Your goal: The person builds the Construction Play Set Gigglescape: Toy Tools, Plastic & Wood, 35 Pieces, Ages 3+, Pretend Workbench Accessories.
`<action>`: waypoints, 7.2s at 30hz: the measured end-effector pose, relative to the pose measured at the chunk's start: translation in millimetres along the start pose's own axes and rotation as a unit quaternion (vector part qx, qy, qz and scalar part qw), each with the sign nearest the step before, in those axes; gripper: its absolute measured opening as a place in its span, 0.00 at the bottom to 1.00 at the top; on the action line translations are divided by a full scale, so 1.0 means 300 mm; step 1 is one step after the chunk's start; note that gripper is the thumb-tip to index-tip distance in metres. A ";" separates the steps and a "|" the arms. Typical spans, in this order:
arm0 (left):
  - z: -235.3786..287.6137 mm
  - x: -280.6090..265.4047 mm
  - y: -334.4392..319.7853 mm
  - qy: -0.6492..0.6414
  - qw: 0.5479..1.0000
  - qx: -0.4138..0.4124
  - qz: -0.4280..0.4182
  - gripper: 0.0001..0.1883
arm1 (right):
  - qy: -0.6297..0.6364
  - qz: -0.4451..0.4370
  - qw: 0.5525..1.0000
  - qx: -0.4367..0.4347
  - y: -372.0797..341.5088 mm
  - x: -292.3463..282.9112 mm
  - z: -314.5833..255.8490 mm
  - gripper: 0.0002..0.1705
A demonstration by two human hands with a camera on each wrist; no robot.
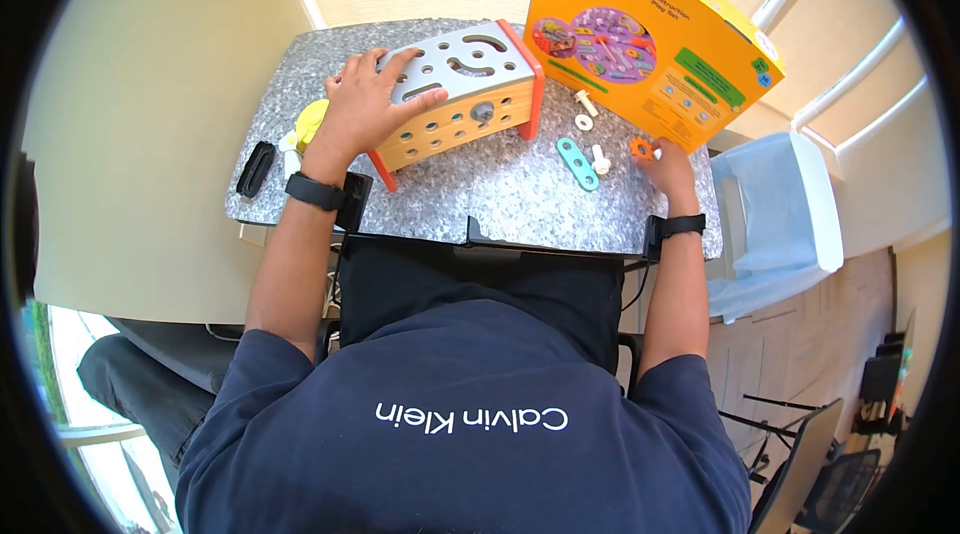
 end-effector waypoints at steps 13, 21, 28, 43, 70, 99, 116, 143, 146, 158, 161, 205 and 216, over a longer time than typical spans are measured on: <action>0.033 -0.015 -0.011 0.046 0.997 0.058 -0.012 0.66 | 0.132 0.136 0.909 -0.371 -0.380 -0.231 -0.785 0.29; 0.020 -0.010 -0.012 0.042 0.997 0.058 -0.024 0.65 | 0.111 0.110 0.841 -0.518 -0.471 -0.084 -1.019 0.31; 0.006 -0.003 -0.010 0.044 0.996 0.045 -0.062 0.63 | 0.085 0.120 0.840 -0.522 -0.465 -0.030 -1.028 0.31; -0.001 0.009 -0.010 0.036 0.996 0.047 -0.072 0.66 | 0.254 -0.025 0.874 -0.414 -0.493 -0.043 -0.970 0.25; -0.010 0.019 -0.012 0.036 0.994 0.061 -0.082 0.64 | 0.477 -0.221 0.818 -0.235 -0.483 0.006 -0.938 0.13; -0.026 0.043 -0.006 0.022 0.995 0.041 -0.094 0.66 | 0.462 -0.137 0.805 -0.348 -0.506 0.057 -0.954 0.16; -0.018 0.031 -0.011 0.024 0.996 0.055 -0.064 0.60 | 0.392 -0.066 0.861 -0.317 -0.490 0.046 -1.023 0.22; -0.012 0.034 -0.017 0.030 0.996 0.084 -0.010 0.59 | 0.082 0.168 0.879 -0.439 -0.498 -0.065 -1.085 0.37; -0.009 0.033 -0.017 0.031 0.996 0.080 -0.014 0.58 | 0.076 0.171 0.881 -0.434 -0.493 -0.065 -1.087 0.37; -0.006 0.034 -0.014 0.028 0.997 0.074 -0.009 0.59 | 0.076 0.164 0.886 -0.427 -0.477 -0.049 -1.091 0.38; -0.005 0.031 -0.014 0.031 0.997 0.074 -0.004 0.59 | 0.088 0.144 0.891 -0.421 -0.475 -0.034 -1.082 0.39; 0.143 -0.228 -0.155 -0.528 0.845 0.066 0.045 0.21 | 0.216 0.186 0.861 -0.422 -0.554 -0.399 -0.974 0.11; 0.155 -0.135 -0.182 -0.776 0.630 -0.034 -0.011 0.23 | 0.227 0.308 0.766 -0.517 -0.658 -0.304 -1.115 0.15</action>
Point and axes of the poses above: each hand's wrist, its own y-axis towards the middle knuckle, its own x-axis out of the palm, z = x × y, the point moved 7 cm from there along y, towards the middle knuckle, and after that the axes turned 6 degrees about x, right-handed, at the moved point
